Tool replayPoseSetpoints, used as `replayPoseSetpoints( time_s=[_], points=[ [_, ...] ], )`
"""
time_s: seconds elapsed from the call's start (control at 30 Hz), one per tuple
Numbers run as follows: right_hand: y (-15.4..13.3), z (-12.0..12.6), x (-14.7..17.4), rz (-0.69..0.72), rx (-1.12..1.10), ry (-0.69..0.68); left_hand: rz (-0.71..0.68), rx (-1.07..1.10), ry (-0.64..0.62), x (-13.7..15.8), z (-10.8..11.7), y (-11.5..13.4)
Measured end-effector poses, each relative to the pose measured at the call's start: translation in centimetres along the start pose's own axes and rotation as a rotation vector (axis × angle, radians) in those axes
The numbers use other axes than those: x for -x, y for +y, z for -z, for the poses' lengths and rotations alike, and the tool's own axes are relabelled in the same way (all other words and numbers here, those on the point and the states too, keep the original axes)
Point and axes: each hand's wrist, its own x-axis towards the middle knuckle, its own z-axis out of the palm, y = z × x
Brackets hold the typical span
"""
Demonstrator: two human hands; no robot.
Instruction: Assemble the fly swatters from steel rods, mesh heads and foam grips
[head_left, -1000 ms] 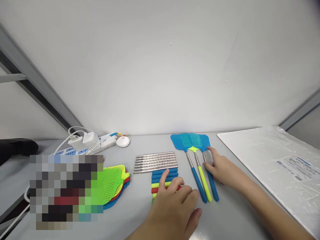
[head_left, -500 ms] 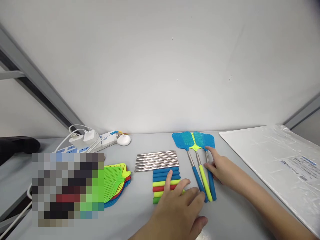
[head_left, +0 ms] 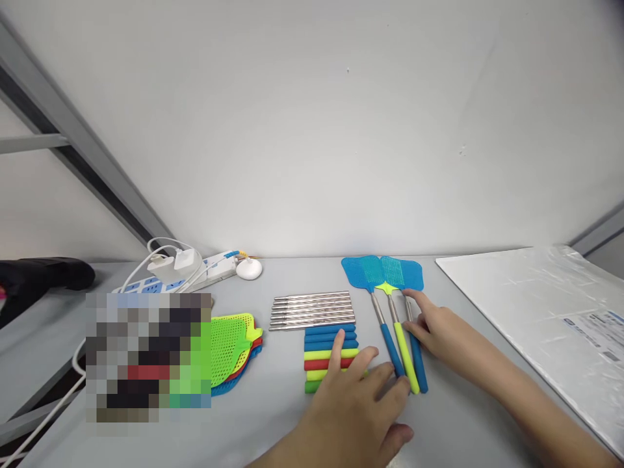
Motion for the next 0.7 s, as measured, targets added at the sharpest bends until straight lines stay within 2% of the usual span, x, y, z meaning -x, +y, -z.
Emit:
replayPoseSetpoints(
  time_s=[0.17,0.33,0.47,0.7],
  points=[
    [0.4,0.3,0.1,0.019,-0.012,0.02,-0.025,-0.026,0.057,0.2,0.3,-0.2],
    [0.2,0.8,0.0,0.039,-0.018,0.162,0.0,0.009,0.081,0.4,1.4,-0.5],
    [0.1,0.4,-0.2,0.143,-0.018,0.245,0.021,0.011,0.078,0.4,1.6,-0.4],
    [1.2,0.1,-0.5,0.207,0.033,0.265,0.017,-0.209,-0.022,-0.5,0.4,0.2]
  ],
)
